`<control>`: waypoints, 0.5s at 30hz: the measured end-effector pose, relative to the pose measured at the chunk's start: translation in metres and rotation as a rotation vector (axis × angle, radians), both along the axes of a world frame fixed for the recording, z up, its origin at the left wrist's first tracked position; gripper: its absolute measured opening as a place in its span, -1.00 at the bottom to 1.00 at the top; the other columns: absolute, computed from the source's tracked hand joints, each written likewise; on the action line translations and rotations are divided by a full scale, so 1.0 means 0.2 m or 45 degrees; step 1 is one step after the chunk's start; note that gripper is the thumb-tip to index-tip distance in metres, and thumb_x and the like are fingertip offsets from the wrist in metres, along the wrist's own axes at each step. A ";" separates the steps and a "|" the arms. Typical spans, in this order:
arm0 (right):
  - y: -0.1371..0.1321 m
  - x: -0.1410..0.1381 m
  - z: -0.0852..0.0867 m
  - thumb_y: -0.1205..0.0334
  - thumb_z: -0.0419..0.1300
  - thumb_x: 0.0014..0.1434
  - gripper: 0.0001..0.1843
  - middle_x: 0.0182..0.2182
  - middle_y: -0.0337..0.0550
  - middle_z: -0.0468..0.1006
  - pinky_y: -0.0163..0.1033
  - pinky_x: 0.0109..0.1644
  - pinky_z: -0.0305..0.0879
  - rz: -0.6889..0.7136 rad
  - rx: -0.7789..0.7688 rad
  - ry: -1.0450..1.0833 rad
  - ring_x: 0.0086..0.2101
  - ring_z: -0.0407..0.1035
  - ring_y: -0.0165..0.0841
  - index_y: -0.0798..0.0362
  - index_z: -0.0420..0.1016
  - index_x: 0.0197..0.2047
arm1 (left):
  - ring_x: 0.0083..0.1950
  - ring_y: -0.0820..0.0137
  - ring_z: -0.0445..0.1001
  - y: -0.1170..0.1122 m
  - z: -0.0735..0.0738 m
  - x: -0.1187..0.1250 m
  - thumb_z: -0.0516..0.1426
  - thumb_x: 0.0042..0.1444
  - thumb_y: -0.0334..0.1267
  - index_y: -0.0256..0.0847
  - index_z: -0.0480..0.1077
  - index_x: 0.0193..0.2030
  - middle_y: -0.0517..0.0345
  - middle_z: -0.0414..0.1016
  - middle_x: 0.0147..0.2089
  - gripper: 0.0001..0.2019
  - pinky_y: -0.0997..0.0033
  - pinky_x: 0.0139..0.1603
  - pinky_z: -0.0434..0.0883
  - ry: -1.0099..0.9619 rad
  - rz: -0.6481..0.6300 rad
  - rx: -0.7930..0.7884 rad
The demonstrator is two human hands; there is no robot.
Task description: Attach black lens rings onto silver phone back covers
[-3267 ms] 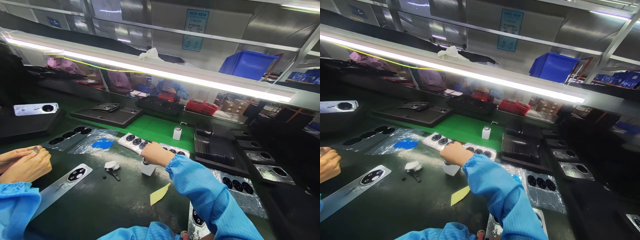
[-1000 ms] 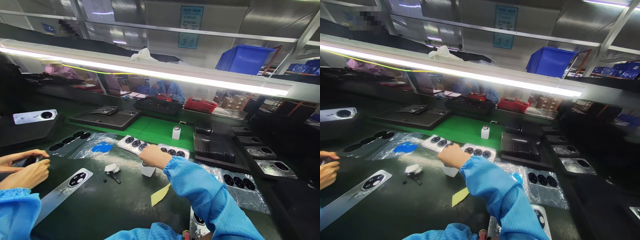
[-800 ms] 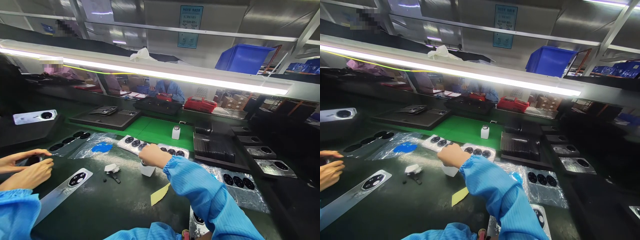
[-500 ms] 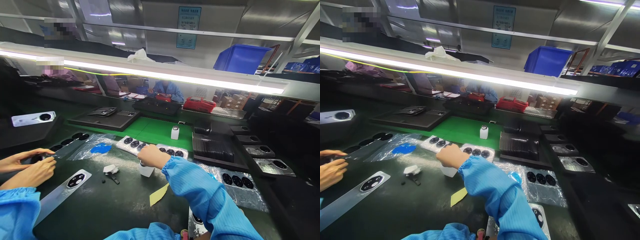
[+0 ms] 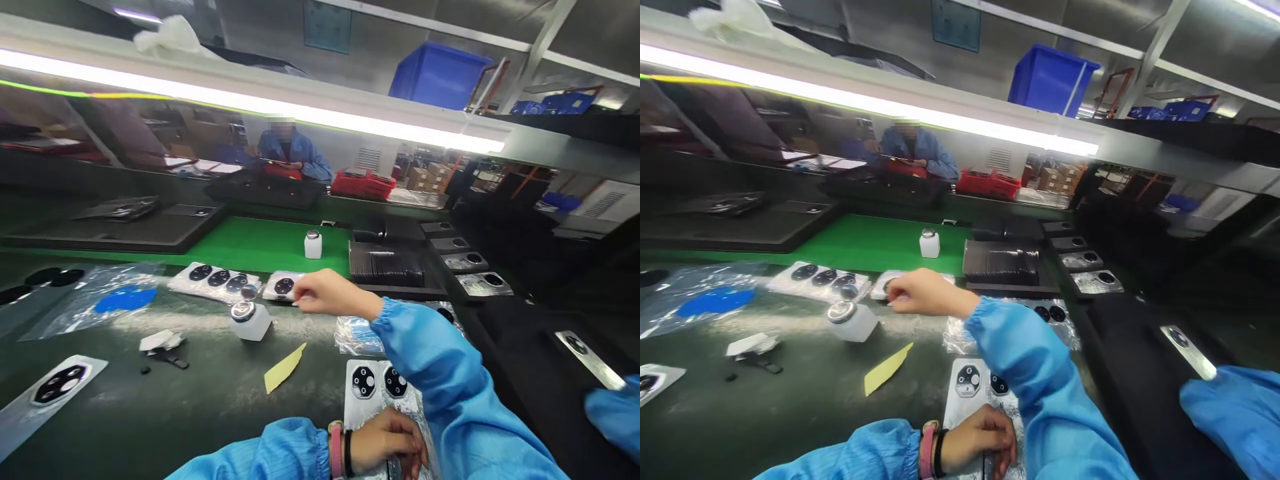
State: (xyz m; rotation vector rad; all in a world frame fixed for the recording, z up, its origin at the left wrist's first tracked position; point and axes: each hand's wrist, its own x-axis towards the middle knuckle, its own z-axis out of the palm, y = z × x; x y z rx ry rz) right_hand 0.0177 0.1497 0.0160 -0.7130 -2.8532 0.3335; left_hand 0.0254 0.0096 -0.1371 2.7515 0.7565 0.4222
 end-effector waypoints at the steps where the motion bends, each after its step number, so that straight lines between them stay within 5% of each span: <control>1: -0.02 0.13 -0.02 0.47 0.16 0.04 -0.89 -0.42 -0.25 0.57 -0.42 -0.36 0.18 -0.096 -0.117 0.172 -0.41 0.39 -0.47 0.13 0.48 -0.39 | -0.25 0.33 0.51 -0.02 -0.02 0.04 0.14 0.24 -0.19 -0.29 0.45 -0.11 0.11 0.51 -0.15 -0.79 0.29 -0.28 0.53 -0.035 -0.084 -0.169; 5: -0.16 0.68 -0.14 0.42 0.10 -0.04 -0.89 -0.51 -0.28 0.48 -0.37 -0.38 0.18 -0.556 -0.390 0.662 -0.47 0.31 -0.46 0.08 0.41 -0.51 | -0.51 0.54 0.50 -0.05 -0.02 0.04 -0.09 0.38 -0.37 -0.35 0.45 -0.25 0.23 0.51 -0.49 -0.69 0.58 -0.43 0.47 -0.171 -0.323 -0.581; 8: -0.33 0.96 -0.26 0.30 0.12 -0.02 -0.93 -0.59 -0.31 0.41 -0.34 -0.43 0.17 -0.873 -0.564 0.755 -0.54 0.25 -0.45 0.06 0.39 -0.51 | -0.22 0.38 0.56 -0.06 0.02 -0.02 -0.06 0.33 -0.35 -0.32 0.45 -0.13 0.06 0.59 -0.28 -0.73 0.46 -0.16 0.49 -0.293 -0.343 -0.657; 12: -0.52 1.08 -0.42 0.32 0.10 -0.01 -0.91 -0.57 -0.29 0.42 -0.34 -0.42 0.19 -1.058 -0.557 0.633 -0.53 0.26 -0.43 0.06 0.38 -0.51 | 0.21 0.20 0.35 -0.07 0.04 0.02 0.02 0.21 -0.36 -0.34 0.29 0.16 -0.12 0.45 0.14 -0.63 0.26 0.25 0.28 -0.283 -0.450 -0.487; 15: -0.61 1.07 -0.50 0.43 0.08 0.00 -0.87 -0.52 -0.28 0.45 -0.35 -0.37 0.25 -1.011 -0.403 0.397 -0.47 0.32 -0.42 0.06 0.41 -0.48 | 0.34 0.11 0.19 -0.07 0.02 0.10 0.00 0.27 -0.29 -0.46 0.15 0.27 -0.24 0.28 0.28 -0.54 0.12 0.35 0.14 -0.093 -0.477 -0.236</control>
